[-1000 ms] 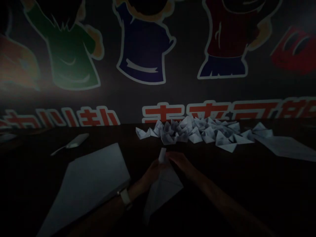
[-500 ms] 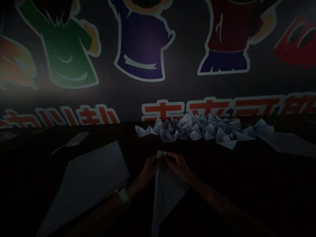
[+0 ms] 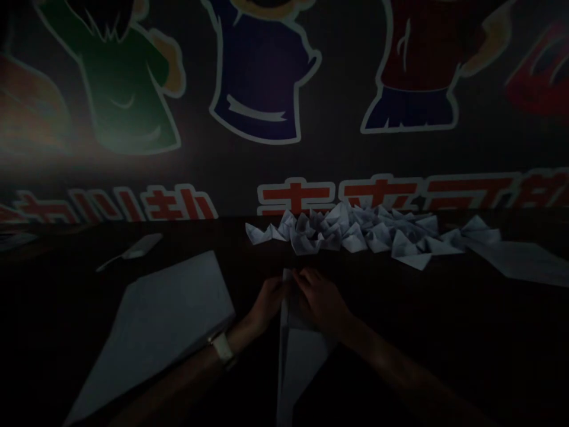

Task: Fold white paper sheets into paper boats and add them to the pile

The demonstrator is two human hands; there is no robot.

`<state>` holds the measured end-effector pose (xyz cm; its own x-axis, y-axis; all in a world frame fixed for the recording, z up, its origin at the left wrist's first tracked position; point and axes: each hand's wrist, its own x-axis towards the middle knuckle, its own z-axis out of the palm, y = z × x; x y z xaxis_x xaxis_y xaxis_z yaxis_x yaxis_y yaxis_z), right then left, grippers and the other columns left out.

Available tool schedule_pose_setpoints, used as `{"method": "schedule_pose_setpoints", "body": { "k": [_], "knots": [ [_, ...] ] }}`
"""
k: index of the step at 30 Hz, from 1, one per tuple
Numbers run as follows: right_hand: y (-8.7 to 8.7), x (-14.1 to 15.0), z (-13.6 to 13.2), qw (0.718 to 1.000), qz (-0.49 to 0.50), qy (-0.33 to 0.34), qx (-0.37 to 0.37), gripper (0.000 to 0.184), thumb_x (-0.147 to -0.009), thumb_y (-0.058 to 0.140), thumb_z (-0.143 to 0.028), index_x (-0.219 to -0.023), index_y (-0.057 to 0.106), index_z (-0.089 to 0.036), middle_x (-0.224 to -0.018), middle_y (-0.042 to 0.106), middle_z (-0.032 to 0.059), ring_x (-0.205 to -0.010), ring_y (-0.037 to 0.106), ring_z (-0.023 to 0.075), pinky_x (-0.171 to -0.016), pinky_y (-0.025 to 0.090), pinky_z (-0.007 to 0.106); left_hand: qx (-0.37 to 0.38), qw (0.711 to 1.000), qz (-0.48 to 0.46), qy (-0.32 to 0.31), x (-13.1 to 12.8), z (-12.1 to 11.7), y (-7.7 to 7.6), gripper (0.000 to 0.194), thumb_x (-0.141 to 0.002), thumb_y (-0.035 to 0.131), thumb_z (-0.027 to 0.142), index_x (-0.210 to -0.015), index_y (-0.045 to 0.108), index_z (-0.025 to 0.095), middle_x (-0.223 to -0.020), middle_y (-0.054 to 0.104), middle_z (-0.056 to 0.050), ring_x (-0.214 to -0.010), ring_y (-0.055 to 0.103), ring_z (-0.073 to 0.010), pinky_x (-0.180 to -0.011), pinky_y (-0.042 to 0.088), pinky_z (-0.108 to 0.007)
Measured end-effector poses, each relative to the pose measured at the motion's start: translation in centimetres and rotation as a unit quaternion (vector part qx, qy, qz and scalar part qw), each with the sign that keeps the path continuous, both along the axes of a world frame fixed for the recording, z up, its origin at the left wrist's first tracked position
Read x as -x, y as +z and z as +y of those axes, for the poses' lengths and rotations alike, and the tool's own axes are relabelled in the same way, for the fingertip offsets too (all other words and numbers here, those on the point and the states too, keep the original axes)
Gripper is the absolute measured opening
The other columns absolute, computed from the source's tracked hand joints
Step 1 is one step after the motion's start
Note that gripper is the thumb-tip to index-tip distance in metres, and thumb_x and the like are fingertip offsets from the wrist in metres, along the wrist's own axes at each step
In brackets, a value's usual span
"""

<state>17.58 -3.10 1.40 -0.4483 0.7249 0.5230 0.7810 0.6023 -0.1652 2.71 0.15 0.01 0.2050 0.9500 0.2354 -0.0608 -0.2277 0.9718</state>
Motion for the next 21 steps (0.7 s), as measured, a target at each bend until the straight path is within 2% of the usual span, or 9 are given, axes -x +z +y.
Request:
{"method": "schedule_pose_setpoints", "body": {
  "k": [4, 7, 11, 15, 18, 21],
  "knots": [
    [0.5, 0.3, -0.5, 0.999, -0.046, -0.006, -0.015, 0.053, -0.077, 0.045, -0.021, -0.130, 0.043, -0.014, -0.120, 0.050, 0.0145, -0.108, 0.047, 0.0273, -0.092, 0.041, 0.041, -0.019, 1.000, 0.002, 0.006, 0.1, 0.0, 0.1, 0.043, -0.067, 0.058, 0.052, -0.055, 0.056, 0.011, -0.052, 0.044, 0.002, -0.052, 0.035, -0.0076, -0.048, 0.030, -0.019],
    [0.7, 0.2, -0.7, 1.000, -0.030, 0.005, -0.009, 0.049, -0.080, 0.043, -0.023, -0.127, 0.047, -0.012, -0.130, 0.045, 0.0148, -0.114, 0.043, 0.0294, -0.097, 0.035, 0.045, -0.011, 1.000, -0.001, 0.015, 0.2, -0.1, 0.4, 0.046, -0.064, 0.059, 0.057, -0.056, 0.056, 0.012, -0.053, 0.046, 0.002, -0.053, 0.036, -0.0080, -0.048, 0.030, -0.019],
    [0.6, 0.0, -0.4, 0.992, 0.102, 0.058, 0.055, 0.042, -0.087, 0.036, -0.026, -0.125, 0.049, -0.018, -0.132, 0.044, 0.0095, -0.119, 0.042, 0.0239, -0.101, 0.033, 0.041, 0.035, 0.999, -0.001, 0.005, 0.3, -0.1, 0.5, 0.051, -0.058, 0.061, 0.062, -0.053, 0.054, 0.011, -0.049, 0.042, 0.003, -0.049, 0.034, -0.0067, -0.044, 0.025, -0.019],
    [0.9, 0.0, 0.2, 0.936, 0.279, 0.088, 0.195, 0.041, -0.091, 0.031, -0.040, -0.120, 0.054, -0.022, -0.124, 0.054, 0.0071, -0.117, 0.046, 0.0209, -0.102, 0.033, 0.039, 0.047, 0.999, 0.005, 0.008, 0.5, 0.0, 0.8, 0.052, -0.057, 0.062, 0.061, -0.050, 0.053, 0.011, -0.047, 0.041, 0.004, -0.047, 0.035, -0.0067, -0.042, 0.024, -0.019],
    [1.3, -0.5, 0.3, 0.906, 0.298, 0.121, 0.276, 0.054, -0.084, 0.044, -0.052, -0.128, 0.047, -0.020, -0.130, 0.049, 0.0089, -0.122, 0.042, 0.0246, -0.103, 0.030, 0.042, 0.042, 0.999, 0.003, 0.025, 0.8, 0.0, 1.2, 0.050, -0.057, 0.063, 0.060, -0.052, 0.056, 0.010, -0.049, 0.044, 0.003, -0.048, 0.037, -0.0072, -0.043, 0.026, -0.019],
    [1.3, -1.1, 0.0, 0.900, 0.239, 0.194, 0.310, 0.085, -0.068, 0.065, -0.052, -0.138, 0.028, -0.021, -0.144, 0.030, 0.0091, -0.131, 0.028, 0.0264, -0.106, 0.024, 0.043, 0.030, 0.998, -0.006, 0.054, 1.2, 0.1, 1.6, 0.047, -0.059, 0.062, 0.057, -0.055, 0.057, 0.011, -0.051, 0.046, 0.002, -0.050, 0.038, -0.0076, -0.044, 0.027, -0.019]
  ]
}}
